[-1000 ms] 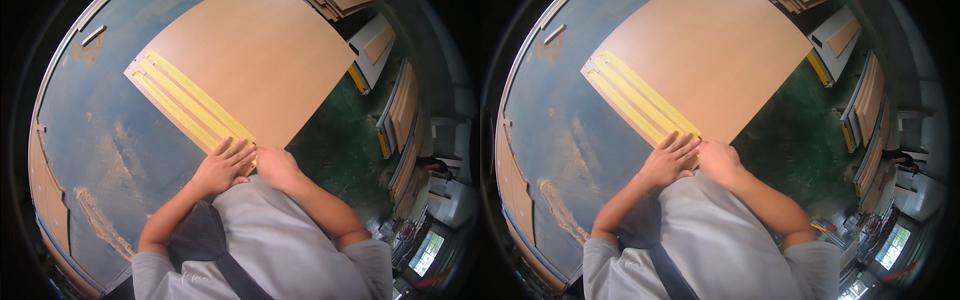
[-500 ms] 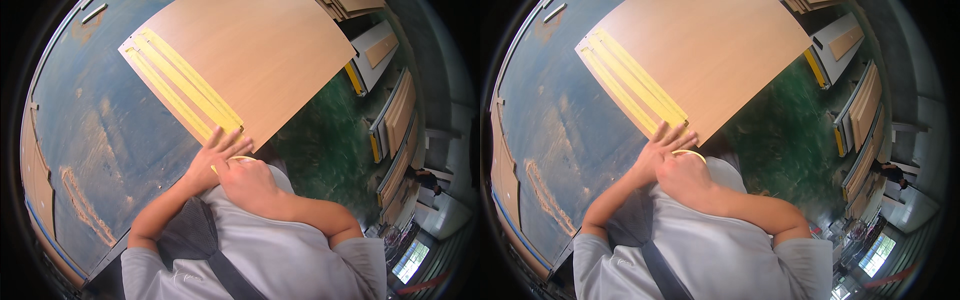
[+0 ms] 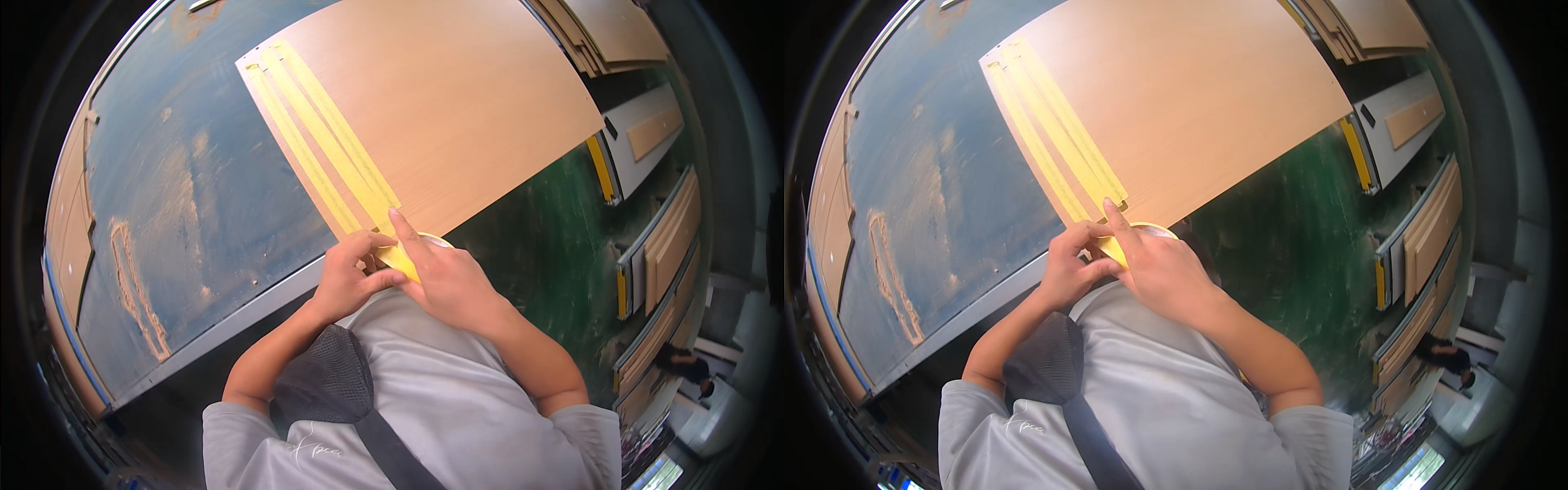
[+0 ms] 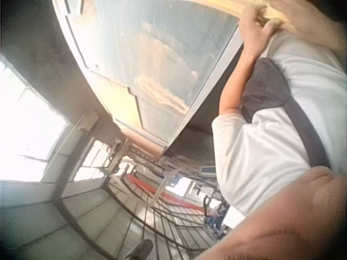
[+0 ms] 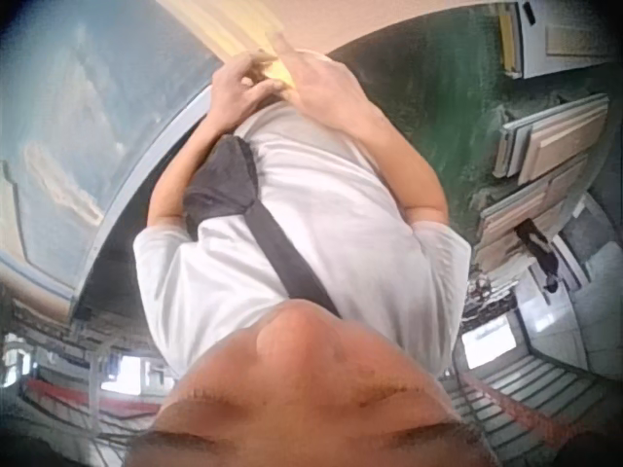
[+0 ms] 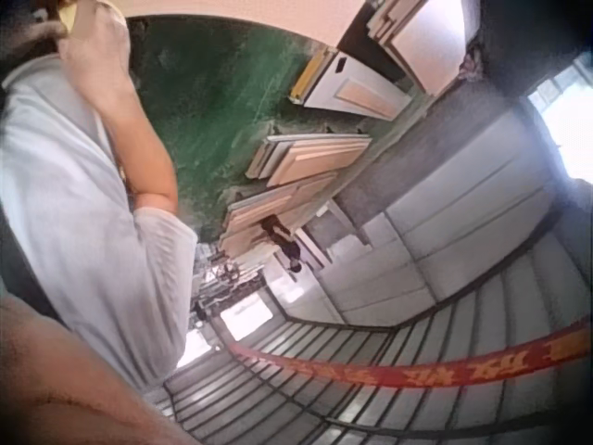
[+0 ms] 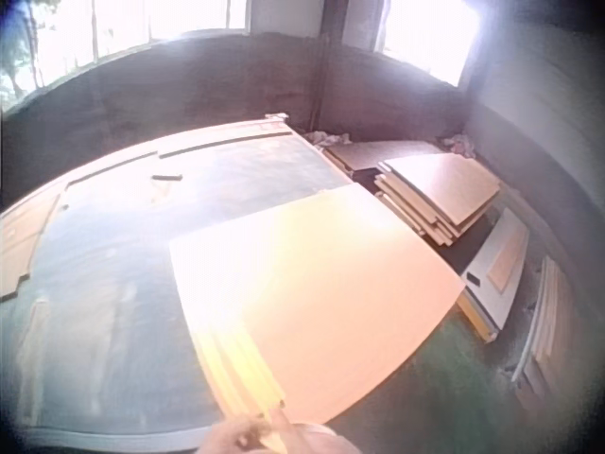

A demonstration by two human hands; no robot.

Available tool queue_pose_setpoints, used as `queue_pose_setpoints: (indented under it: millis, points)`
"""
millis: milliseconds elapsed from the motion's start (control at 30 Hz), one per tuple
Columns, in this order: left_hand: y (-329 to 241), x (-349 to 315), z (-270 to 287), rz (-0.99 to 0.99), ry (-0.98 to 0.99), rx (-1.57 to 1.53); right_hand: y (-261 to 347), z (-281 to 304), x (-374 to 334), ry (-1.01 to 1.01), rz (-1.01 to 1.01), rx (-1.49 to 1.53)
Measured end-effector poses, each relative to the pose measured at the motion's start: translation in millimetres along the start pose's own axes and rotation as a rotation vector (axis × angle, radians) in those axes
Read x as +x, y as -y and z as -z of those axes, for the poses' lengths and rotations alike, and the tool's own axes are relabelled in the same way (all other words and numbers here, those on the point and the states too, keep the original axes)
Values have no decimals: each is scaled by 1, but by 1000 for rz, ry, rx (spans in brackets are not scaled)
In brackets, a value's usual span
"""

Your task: The person applies strips of yellow tape to a wooden panel on a workbench, then lifts the panel and moves it to a stack of boards.

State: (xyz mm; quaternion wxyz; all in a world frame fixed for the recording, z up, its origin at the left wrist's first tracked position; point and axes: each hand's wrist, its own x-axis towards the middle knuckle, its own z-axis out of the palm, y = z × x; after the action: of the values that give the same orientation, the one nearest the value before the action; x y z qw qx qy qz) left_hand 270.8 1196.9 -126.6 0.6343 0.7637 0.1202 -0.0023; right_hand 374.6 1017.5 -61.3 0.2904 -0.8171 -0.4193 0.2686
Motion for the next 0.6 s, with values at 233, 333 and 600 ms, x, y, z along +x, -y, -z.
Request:
queue_pose_setpoints:
  millis: [233,333,600]
  points:
    - [29,-9,-17,105,-518,-98,-38,11,-8,86,219,-27]
    - [45,-7,-3,157,-619,66,-67,30,-22,91,319,-234]
    - [34,9,-18,90,-613,697,-77,47,19,154,463,-892]
